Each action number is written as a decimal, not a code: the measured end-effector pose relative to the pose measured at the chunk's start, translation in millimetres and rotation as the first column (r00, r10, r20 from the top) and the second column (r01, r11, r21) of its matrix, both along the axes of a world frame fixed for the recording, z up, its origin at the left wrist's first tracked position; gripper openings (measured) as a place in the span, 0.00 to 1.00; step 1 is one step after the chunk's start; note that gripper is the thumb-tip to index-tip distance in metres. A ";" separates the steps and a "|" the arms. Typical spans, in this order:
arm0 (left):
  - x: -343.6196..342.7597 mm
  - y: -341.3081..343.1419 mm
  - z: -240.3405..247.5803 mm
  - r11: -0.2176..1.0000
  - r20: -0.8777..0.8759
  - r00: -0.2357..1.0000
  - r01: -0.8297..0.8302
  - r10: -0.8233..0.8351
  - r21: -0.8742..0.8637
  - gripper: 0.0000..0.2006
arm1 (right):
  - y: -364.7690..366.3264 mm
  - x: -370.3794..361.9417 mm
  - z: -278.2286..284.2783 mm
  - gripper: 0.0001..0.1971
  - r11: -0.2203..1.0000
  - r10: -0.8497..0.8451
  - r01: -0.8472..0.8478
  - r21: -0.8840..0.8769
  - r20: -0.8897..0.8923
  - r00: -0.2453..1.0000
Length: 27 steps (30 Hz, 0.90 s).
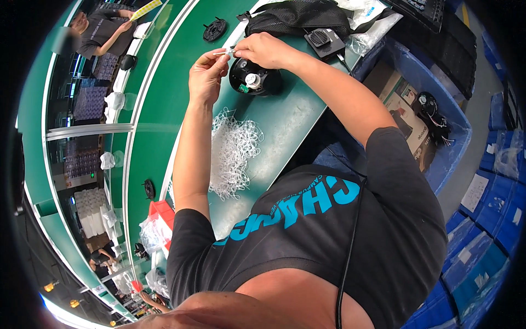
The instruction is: Assembling small white plastic rings into black component housings on a factory production line.
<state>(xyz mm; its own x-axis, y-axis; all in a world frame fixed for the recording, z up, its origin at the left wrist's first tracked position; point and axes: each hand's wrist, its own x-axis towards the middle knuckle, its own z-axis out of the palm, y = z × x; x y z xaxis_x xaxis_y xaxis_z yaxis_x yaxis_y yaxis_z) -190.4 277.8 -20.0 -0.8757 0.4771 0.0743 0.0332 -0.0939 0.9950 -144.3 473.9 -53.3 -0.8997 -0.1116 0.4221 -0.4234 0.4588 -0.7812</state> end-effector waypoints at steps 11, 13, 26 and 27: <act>14.7 8.6 1.5 0.969 -0.119 0.991 -0.079 0.052 -0.232 0.10 | 0.9 9.8 9.9 0.14 0.976 0.036 -0.006 -0.217 0.135 0.990; 16.2 10.7 3.2 0.966 -0.132 0.990 -0.084 0.053 -0.244 0.10 | 1.1 7.2 4.9 0.14 0.966 0.062 -0.031 -0.255 0.116 0.991; 19.9 11.1 1.3 0.693 -0.584 0.788 -0.311 -0.194 -0.650 0.07 | -7.5 -2.9 -6.0 0.12 0.767 0.134 0.034 -0.641 0.212 0.968; 19.6 9.8 0.2 0.693 -0.584 0.788 -0.310 -0.196 -0.651 0.07 | -6.3 -3.4 -7.9 0.12 0.767 0.133 0.035 -0.641 0.212 0.968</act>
<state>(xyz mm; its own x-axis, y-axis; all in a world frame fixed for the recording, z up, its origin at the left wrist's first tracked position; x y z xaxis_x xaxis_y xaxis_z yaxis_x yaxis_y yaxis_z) -170.8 287.6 -19.8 -0.7983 0.5536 0.2371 0.5849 0.6190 0.5241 -147.7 467.5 -61.2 -0.9795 0.0604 0.1923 -0.2005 -0.1952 -0.9600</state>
